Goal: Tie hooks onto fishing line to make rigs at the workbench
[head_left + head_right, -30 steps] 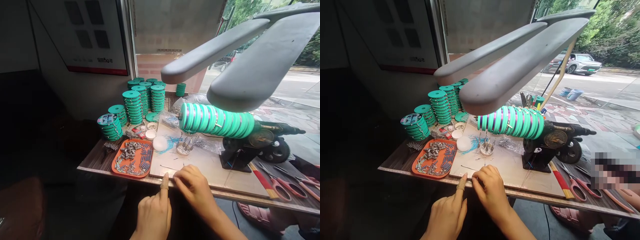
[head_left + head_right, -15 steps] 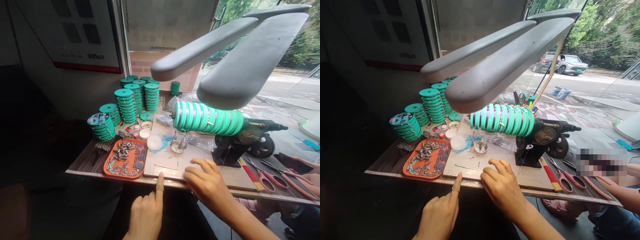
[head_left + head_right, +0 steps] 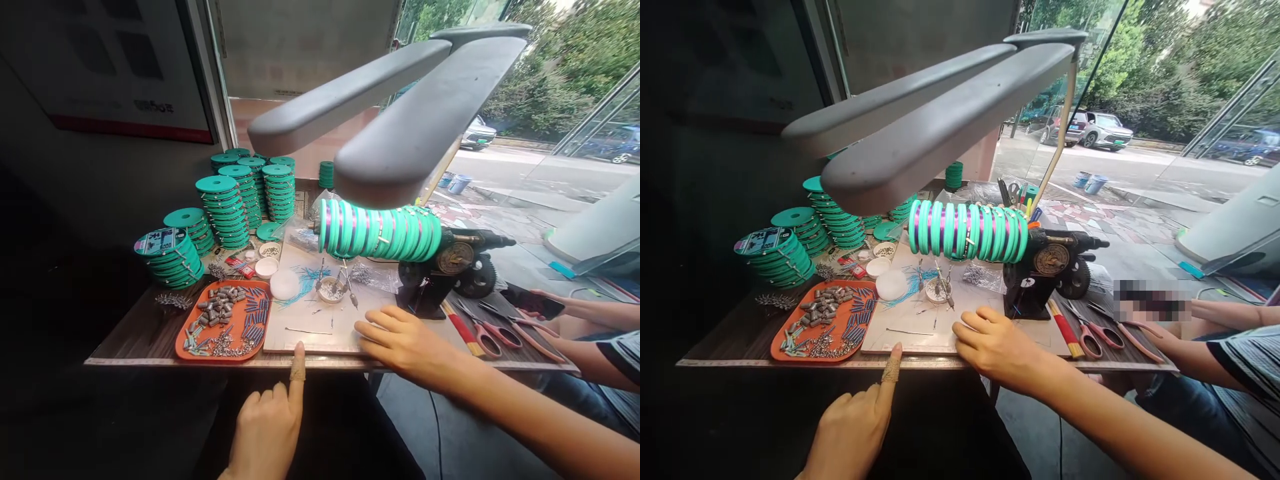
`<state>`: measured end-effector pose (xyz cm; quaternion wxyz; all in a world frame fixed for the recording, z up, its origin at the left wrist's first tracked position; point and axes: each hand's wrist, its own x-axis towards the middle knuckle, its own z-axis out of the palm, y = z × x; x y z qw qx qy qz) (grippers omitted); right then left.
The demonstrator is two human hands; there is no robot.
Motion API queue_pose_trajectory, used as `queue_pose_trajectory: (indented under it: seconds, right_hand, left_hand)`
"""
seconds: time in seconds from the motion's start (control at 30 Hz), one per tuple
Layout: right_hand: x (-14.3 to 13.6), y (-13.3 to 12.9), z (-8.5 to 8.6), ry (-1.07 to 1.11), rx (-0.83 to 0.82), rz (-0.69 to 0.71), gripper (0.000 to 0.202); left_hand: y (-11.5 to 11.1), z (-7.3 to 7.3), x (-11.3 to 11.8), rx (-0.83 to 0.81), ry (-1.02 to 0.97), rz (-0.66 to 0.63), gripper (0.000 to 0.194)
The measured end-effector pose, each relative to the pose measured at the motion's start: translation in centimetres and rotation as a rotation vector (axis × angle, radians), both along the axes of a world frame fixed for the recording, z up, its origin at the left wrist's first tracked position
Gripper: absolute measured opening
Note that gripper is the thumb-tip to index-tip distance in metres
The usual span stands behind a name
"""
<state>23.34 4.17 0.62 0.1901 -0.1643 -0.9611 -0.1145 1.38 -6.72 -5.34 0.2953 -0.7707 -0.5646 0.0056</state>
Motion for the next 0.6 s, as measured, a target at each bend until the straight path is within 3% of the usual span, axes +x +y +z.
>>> queue_pose_trajectory:
  seconds: [0.37,0.43,0.5,0.6]
  right_hand:
    - [0.0,0.2,0.0,-0.002,-0.074,0.014,0.044]
    - [0.1,0.0,-0.2,0.053,-0.103,0.006,0.041]
    - [-0.2,-0.5,-0.3,0.165,-0.199,-0.010,0.037]
    - [-1.5,-1.9,-0.3,0.390,-0.499,-0.043,0.029]
  left_hand:
    - [0.1,-0.4,-0.2,0.018,-0.058,-0.016,0.065]
    - [0.1,0.3,-0.5,-0.054,-0.241,-0.062,0.066]
    - [-0.1,1.6,-0.8,-0.127,-0.583,-0.175,0.067]
    - [-0.6,3.3,-0.6,-0.084,-1.052,-0.449,0.064]
